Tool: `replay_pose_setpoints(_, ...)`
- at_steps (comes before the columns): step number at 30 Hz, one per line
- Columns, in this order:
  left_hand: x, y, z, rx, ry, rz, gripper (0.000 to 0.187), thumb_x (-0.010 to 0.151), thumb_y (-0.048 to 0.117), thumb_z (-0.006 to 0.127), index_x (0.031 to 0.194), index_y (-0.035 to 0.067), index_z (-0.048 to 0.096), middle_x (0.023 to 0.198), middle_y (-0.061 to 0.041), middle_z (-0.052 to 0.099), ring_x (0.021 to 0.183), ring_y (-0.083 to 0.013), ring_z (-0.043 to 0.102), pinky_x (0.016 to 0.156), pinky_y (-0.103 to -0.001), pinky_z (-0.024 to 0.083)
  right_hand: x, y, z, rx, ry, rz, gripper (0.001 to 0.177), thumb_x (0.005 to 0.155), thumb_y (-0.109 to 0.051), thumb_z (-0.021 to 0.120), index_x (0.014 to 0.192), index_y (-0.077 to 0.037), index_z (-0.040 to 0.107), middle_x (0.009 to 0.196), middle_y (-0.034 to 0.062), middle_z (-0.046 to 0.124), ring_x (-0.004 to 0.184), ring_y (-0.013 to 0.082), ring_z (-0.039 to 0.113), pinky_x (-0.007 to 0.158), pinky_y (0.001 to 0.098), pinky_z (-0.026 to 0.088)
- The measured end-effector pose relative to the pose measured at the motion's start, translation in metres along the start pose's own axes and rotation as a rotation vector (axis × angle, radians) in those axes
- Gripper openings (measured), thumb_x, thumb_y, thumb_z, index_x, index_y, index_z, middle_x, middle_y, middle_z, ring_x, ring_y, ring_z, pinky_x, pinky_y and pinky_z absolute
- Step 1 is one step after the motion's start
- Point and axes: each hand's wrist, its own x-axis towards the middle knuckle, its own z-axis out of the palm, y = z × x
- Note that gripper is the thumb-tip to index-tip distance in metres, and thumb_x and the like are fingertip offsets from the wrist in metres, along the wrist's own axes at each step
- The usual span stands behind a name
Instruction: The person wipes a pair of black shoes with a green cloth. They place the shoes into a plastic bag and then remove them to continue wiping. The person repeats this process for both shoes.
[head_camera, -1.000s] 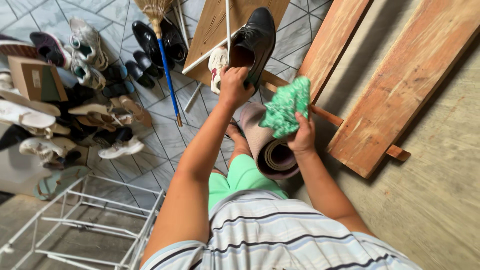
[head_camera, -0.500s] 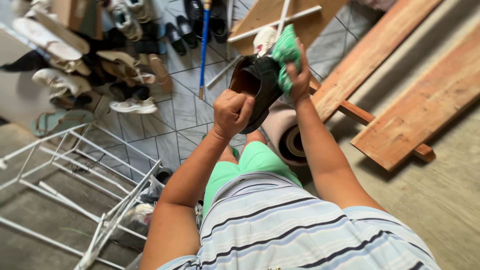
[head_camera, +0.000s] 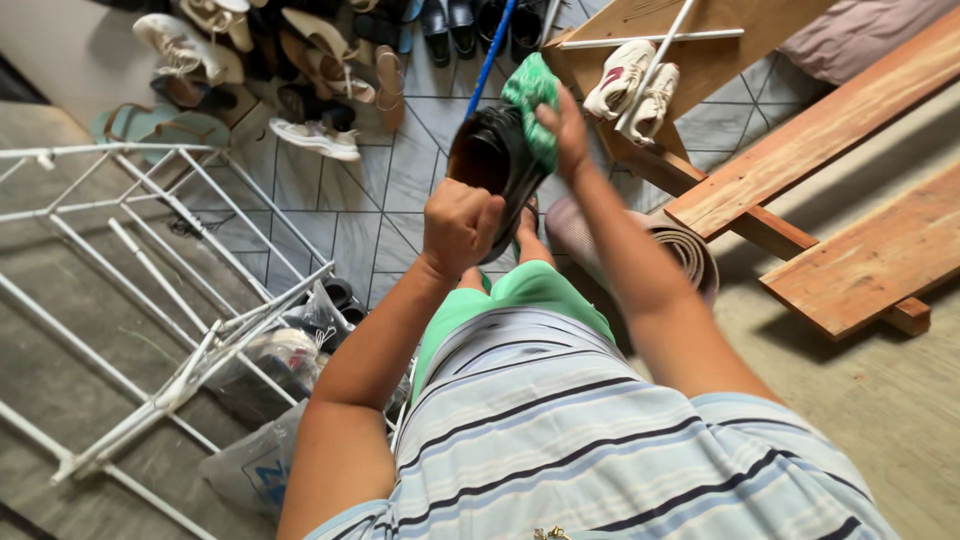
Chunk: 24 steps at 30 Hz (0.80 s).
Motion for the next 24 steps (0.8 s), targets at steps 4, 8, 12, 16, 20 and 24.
replay_pose_setpoints(4,-0.019,0.001,-0.017,0.025,0.047,-0.025,0.040,0.104,0.020,0.059,0.067,0.007,0.050,0.065,-0.013,0.050,0.064,-0.0356,0.051,0.065,-0.046,0.041,-0.002,0.001,0.014,-0.534,-0.042,-0.184,0.055,0.105,-0.021,0.064,0.154,-0.001,0.052,0.155,0.0164,0.057,0.149,0.0303,0.048,0.129,0.0456,0.023)
replay_pose_setpoints(8,-0.038,-0.021,-0.015,0.130,0.175,-0.196,0.039,0.107,0.018,0.058,0.071,0.006,0.051,0.070,-0.015,0.054,0.069,-0.0372,0.053,0.066,-0.046,0.041,-0.088,-0.016,0.106,-0.666,-0.018,-0.351,0.068,0.104,-0.038,0.059,0.159,-0.003,0.039,0.160,0.0200,0.048,0.153,0.0347,0.040,0.132,0.0487,0.009)
replay_pose_setpoints(12,-0.044,-0.026,-0.026,0.101,0.193,-0.170,0.038,0.107,0.018,0.057,0.070,0.008,0.053,0.069,-0.012,0.055,0.068,-0.0356,0.054,0.067,-0.046,0.041,-0.134,-0.024,0.136,-0.590,-0.121,-0.478,0.080,0.103,-0.055,0.053,0.160,-0.004,0.030,0.162,0.0237,0.039,0.156,0.0379,0.031,0.133,0.0497,0.003)
replay_pose_setpoints(16,-0.032,0.002,-0.042,0.116,0.122,0.035,0.041,0.103,0.028,0.061,0.068,0.009,0.053,0.066,-0.011,0.050,0.066,-0.0345,0.051,0.068,-0.045,0.043,-0.013,0.007,0.081,0.393,0.201,0.129,0.072,0.099,-0.050,0.061,0.153,-0.005,0.046,0.145,0.0189,0.057,0.130,0.0346,0.058,0.112,0.0480,0.044)
replay_pose_setpoints(20,-0.024,0.031,-0.053,0.062,0.037,0.164,0.047,0.095,0.039,0.066,0.065,0.008,0.049,0.064,-0.010,0.045,0.063,-0.0316,0.047,0.069,-0.044,0.044,0.044,-0.047,0.019,0.248,-0.062,0.303,0.072,0.088,-0.034,0.083,0.145,-0.008,0.048,0.126,0.0109,0.066,0.112,0.0239,0.067,0.097,0.0400,0.059)
replay_pose_setpoints(24,-0.029,0.031,-0.057,0.164,-0.036,0.309,0.050,0.097,0.041,0.069,0.065,0.008,0.051,0.062,-0.008,0.045,0.062,-0.0286,0.049,0.072,-0.041,0.048,0.033,-0.091,0.017,0.352,-0.127,0.429,0.062,0.087,-0.026,0.085,0.137,-0.004,0.057,0.118,0.0123,0.069,0.106,0.0257,0.070,0.094,0.0413,0.062)
